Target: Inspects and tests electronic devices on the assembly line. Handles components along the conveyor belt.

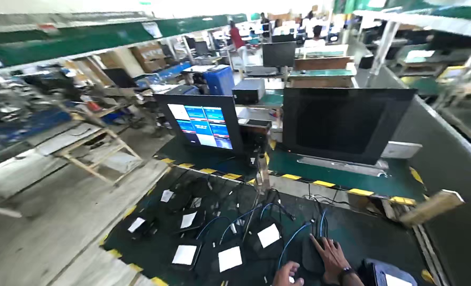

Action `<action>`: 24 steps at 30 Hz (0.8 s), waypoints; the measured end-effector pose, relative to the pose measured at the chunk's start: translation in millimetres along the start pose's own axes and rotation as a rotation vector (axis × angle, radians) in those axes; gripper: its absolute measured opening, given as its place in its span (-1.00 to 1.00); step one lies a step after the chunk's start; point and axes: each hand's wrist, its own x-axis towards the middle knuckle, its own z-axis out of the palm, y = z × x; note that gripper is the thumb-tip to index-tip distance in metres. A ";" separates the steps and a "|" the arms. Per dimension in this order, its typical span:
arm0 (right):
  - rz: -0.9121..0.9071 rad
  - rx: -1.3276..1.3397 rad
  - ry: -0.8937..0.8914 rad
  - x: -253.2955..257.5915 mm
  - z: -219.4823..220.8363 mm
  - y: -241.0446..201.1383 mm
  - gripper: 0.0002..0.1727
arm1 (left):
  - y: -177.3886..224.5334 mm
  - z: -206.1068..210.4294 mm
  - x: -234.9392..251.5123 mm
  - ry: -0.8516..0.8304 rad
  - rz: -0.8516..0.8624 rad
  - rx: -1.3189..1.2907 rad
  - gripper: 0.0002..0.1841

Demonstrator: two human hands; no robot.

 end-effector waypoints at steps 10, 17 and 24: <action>0.034 0.651 0.233 -53.1 -32.9 -8.8 0.69 | 52.2 -25.6 97.5 -0.269 -0.276 -0.421 0.04; 0.279 0.653 0.278 -42.9 -41.5 13.5 0.07 | 58.0 -35.1 142.2 -0.366 0.325 0.289 -0.08; 0.379 0.384 0.227 -28.3 -59.7 -18.1 -0.66 | 39.1 8.4 141.1 -0.151 0.339 0.656 -0.29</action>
